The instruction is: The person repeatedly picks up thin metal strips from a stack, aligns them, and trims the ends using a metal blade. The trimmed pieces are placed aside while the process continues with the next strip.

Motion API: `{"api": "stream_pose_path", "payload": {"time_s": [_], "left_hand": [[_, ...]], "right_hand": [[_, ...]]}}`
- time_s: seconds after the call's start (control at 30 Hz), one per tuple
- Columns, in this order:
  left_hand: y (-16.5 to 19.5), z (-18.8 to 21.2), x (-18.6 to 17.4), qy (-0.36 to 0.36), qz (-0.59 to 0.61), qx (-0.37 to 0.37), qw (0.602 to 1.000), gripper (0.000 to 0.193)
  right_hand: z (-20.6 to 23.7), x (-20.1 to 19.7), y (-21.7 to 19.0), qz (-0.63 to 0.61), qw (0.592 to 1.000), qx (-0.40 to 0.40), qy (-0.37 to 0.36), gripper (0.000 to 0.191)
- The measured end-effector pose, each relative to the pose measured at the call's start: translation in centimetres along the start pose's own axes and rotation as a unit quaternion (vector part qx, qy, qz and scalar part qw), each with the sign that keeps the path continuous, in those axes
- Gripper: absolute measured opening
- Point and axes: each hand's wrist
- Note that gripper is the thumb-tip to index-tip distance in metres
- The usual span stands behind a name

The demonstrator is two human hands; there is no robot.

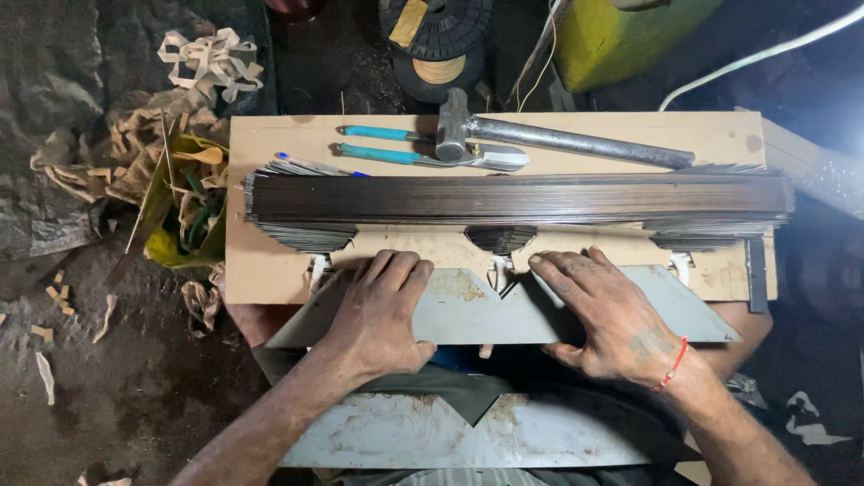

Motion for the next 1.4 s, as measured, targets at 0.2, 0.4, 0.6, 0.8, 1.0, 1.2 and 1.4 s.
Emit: {"api": "stream_pose_path", "payload": {"time_s": [0.2,0.4,0.6,0.8,1.0,1.2,1.4], "left_hand": [[0.2,0.7,-0.1,0.058,0.003,0.042,0.997,0.092],[1.0,3.3,-0.9,0.124,-0.04,0.105,0.986,0.085],[0.8,9.4,1.9,0.306,-0.184,0.219,0.908,0.051],[-1.9,12.6,5.7,0.352,-0.28,0.255,0.856,0.043],[-2.4,12.7,5.9,0.343,-0.314,0.245,0.85,0.051],[-1.5,9.5,4.5,0.305,-0.136,0.202,0.921,0.058],[-0.5,5.9,2.9,0.213,-0.05,0.1,0.971,0.074]], "right_hand": [[1.0,0.9,-0.3,0.046,0.999,-0.016,0.01,0.102],[3.1,-0.2,-1.6,0.074,0.987,-0.094,0.111,0.085],[9.0,2.8,-4.5,0.297,0.9,-0.168,0.272,0.041],[8.8,7.8,-2.4,0.323,0.825,-0.21,0.414,0.035],[9.8,5.4,-5.7,0.256,0.926,-0.113,0.253,0.039],[7.5,6.4,-3.9,0.174,0.951,-0.094,0.237,0.051],[1.8,3.5,-2.9,0.118,0.991,-0.05,0.041,0.082]]}}
Point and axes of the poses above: each hand's wrist, its own z-axis away from the middle knuckle, its own x-axis out of the palm, y = z × x, and after that the axes turned 1 degree about -x, right-handed
